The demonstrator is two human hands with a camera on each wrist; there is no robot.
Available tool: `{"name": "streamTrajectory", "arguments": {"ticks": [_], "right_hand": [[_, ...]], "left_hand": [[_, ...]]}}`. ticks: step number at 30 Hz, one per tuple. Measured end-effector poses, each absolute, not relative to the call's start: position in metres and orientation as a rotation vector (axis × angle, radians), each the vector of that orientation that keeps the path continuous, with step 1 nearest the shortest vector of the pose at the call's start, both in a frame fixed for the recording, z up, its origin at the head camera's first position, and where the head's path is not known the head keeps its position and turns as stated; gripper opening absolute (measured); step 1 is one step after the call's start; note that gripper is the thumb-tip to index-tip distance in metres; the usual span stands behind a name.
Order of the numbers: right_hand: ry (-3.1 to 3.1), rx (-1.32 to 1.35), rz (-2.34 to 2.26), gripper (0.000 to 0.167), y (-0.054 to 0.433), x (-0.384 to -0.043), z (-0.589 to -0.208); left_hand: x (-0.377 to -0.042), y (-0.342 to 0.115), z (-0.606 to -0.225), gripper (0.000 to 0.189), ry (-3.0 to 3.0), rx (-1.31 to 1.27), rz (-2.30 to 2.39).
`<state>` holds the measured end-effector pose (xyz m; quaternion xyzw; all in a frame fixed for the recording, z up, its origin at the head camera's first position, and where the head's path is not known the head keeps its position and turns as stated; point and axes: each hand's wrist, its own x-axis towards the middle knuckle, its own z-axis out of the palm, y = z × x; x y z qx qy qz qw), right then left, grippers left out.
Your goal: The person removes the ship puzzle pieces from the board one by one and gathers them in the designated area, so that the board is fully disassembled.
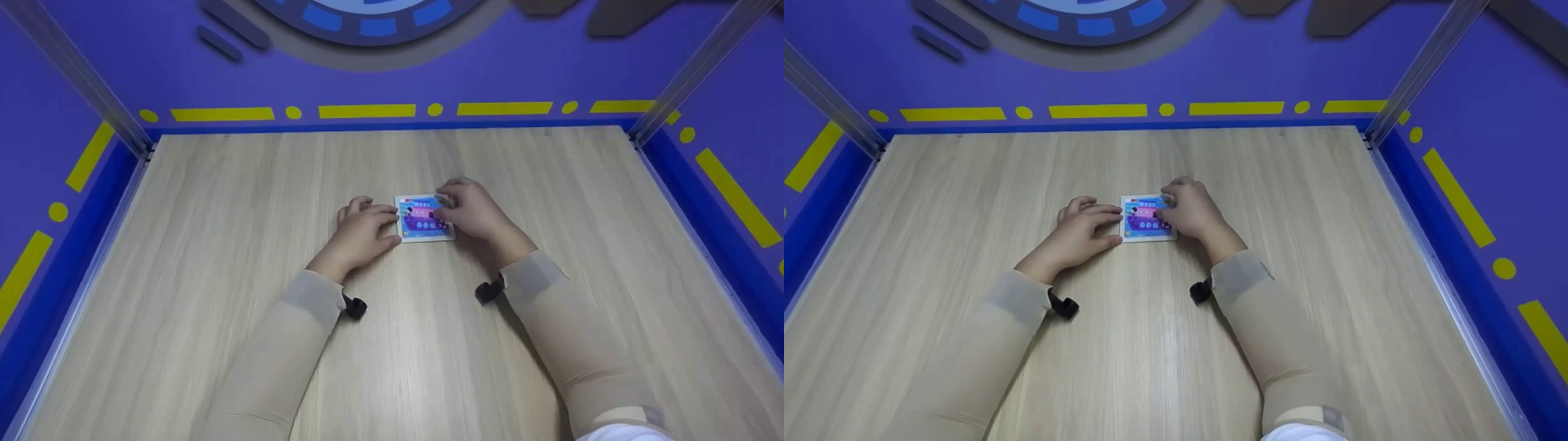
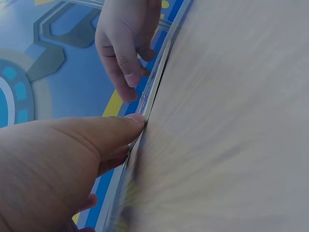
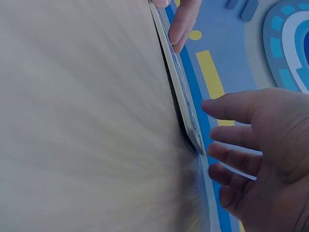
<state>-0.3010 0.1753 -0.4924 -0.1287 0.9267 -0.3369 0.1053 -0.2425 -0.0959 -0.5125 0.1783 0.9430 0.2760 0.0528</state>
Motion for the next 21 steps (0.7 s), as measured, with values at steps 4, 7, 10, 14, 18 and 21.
{"name": "streamTrajectory", "arguments": {"ticks": [4, 7, 10, 14, 18, 21], "right_hand": [[2.698, -0.416, -0.908, 0.058, 0.166, -0.305, -0.485], [2.655, -0.428, -0.840, 0.059, 0.156, -0.310, -0.479], [2.623, -0.428, -0.812, 0.058, 0.148, -0.318, -0.477], [2.589, -0.469, -0.805, 0.058, 0.143, -0.324, -0.478], [2.587, -0.515, -0.780, 0.058, 0.142, -0.325, -0.482], [2.613, -0.536, -0.748, 0.058, 0.141, -0.324, -0.482]], "left_hand": [[-0.242, -0.096, -0.514, 0.054, 2.869, 0.554, 0.831], [-0.241, -0.098, -0.514, 0.054, 2.879, 0.545, 0.814], [-0.241, -0.100, -0.513, 0.054, 2.884, 0.542, 0.806], [-0.241, -0.100, -0.514, 0.053, 2.888, 0.548, 0.802], [-0.241, -0.099, -0.514, 0.053, 2.887, 0.557, 0.799], [-0.242, -0.097, -0.513, 0.053, 2.882, 0.567, 0.801]]}}
